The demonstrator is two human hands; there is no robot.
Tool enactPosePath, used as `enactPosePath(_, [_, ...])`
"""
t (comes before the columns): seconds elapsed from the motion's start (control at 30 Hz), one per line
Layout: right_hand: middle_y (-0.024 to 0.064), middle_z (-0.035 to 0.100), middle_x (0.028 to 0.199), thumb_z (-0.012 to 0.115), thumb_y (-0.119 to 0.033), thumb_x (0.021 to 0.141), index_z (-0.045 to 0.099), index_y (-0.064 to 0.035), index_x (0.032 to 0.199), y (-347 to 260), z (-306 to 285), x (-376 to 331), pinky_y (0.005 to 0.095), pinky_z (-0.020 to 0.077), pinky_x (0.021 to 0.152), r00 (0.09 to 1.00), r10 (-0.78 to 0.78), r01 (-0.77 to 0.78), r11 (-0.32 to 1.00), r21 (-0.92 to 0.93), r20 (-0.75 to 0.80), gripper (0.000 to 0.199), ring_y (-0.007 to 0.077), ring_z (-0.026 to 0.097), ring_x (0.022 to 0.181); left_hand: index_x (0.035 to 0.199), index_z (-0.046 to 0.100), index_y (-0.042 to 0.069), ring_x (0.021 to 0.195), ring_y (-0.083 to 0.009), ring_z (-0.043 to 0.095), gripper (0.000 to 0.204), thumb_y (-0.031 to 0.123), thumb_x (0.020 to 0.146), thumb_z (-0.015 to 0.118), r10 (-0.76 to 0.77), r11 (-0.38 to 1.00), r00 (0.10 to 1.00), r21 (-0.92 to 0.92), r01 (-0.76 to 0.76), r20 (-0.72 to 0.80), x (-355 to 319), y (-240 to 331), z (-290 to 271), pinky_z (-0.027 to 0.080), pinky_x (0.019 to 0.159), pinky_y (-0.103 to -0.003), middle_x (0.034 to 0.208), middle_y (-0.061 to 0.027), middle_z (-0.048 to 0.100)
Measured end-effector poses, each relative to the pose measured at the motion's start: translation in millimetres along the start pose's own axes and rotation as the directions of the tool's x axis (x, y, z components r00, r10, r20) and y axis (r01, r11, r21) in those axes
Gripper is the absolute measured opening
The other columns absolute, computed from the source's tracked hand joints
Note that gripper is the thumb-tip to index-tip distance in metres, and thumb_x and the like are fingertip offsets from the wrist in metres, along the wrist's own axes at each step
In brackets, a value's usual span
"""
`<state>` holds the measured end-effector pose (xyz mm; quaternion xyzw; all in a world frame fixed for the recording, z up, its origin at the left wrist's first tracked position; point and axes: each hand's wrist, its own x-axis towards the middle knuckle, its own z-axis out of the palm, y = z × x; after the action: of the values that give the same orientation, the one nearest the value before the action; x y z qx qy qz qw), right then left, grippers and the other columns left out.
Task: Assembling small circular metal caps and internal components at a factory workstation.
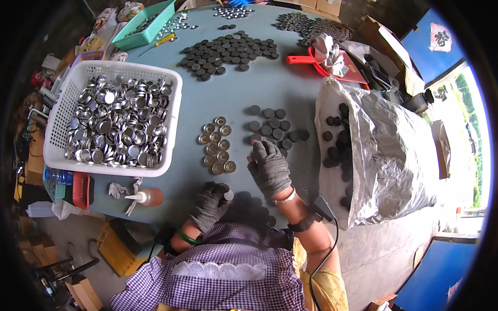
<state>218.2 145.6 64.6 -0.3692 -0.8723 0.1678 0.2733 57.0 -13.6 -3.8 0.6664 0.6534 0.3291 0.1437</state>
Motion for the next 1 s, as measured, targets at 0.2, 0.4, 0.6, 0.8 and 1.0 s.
enactPosePath(0.2, [0.0167,0.062,0.105,0.068,-0.011,0.078,0.056,-0.0005,0.12,-27,-10,-33,0.0443,0.0502,0.078,0.999,0.001,-0.006,0.988,0.153,0.032,0.045,0.036,0.061,0.094,0.109,0.06,0.011,0.097,-0.0324,0.058,0.042,0.011,0.067,0.07,0.051,0.995,0.999,0.083,-0.05,-0.005,1,-4,-9,0.051,0.082,-0.044,0.103,-0.0096,0.062])
enactPosePath(0.4, [0.0143,0.065,0.099,0.067,-0.002,0.081,0.057,-0.0024,0.12,-24,1,-43,0.0324,0.0506,0.069,0.979,0.16,-0.197,0.898,0.393,0.125,0.041,0.0219,0.062,0.071,0.11,0.059,0.009,0.093,-0.031,0.06,0.043,0.009,0.068,0.07,0.08,0.967,0.98,0.226,-0.12,0.18,6,3,-11,0.052,0.081,-0.042,0.106,-0.0097,0.061])
enactPosePath(0.6, [0.0073,0.067,0.105,0.059,0.001,0.088,0.053,-0.0044,0.129,-19,23,-55,0.0275,0.0498,0.079,0.914,0.205,-0.389,0.694,0.606,0.351,0.041,0.0107,0.061,0.088,0.11,0.061,0.004,0.09,-0.0232,0.064,0.044,-0.001,0.069,0.076,-0.228,0.767,0.972,-0.626,0.144,-0.056,2,19,-17,0.053,0.079,-0.034,0.102,-0.01,0.062])
enactPosePath(0.8, [0.0105,0.064,0.105,0.062,-0.01,0.088,0.051,-0.0034,0.129,-31,13,-44,0.0335,0.0512,0.081,0.87,0.109,-0.475,0.444,0.759,0.481,0.043,0.0223,0.064,0.094,0.109,0.063,0.001,0.094,-0.0271,0.066,0.045,0.002,0.067,0.079,-0.146,0.901,0.975,-0.43,0.061,-0.167,4,15,-24,0.053,0.082,-0.036,0.101,-0.0129,0.065])
enactPosePath(1.0, [0.0013,0.063,0.093,0.059,-0.011,0.094,0.051,-0.0041,0.133,-32,2,-35,0.0244,0.047,0.072,0.673,0.221,-0.666,0.596,0.449,0.706,0.04,0.0074,0.055,0.083,0.109,0.062,0.002,0.094,-0.0254,0.064,0.045,-0.004,0.067,0.077,-0.165,0.901,0.968,-0.427,0.07,-0.19,4,11,-24,0.052,0.083,-0.036,0.102,-0.0109,0.064])
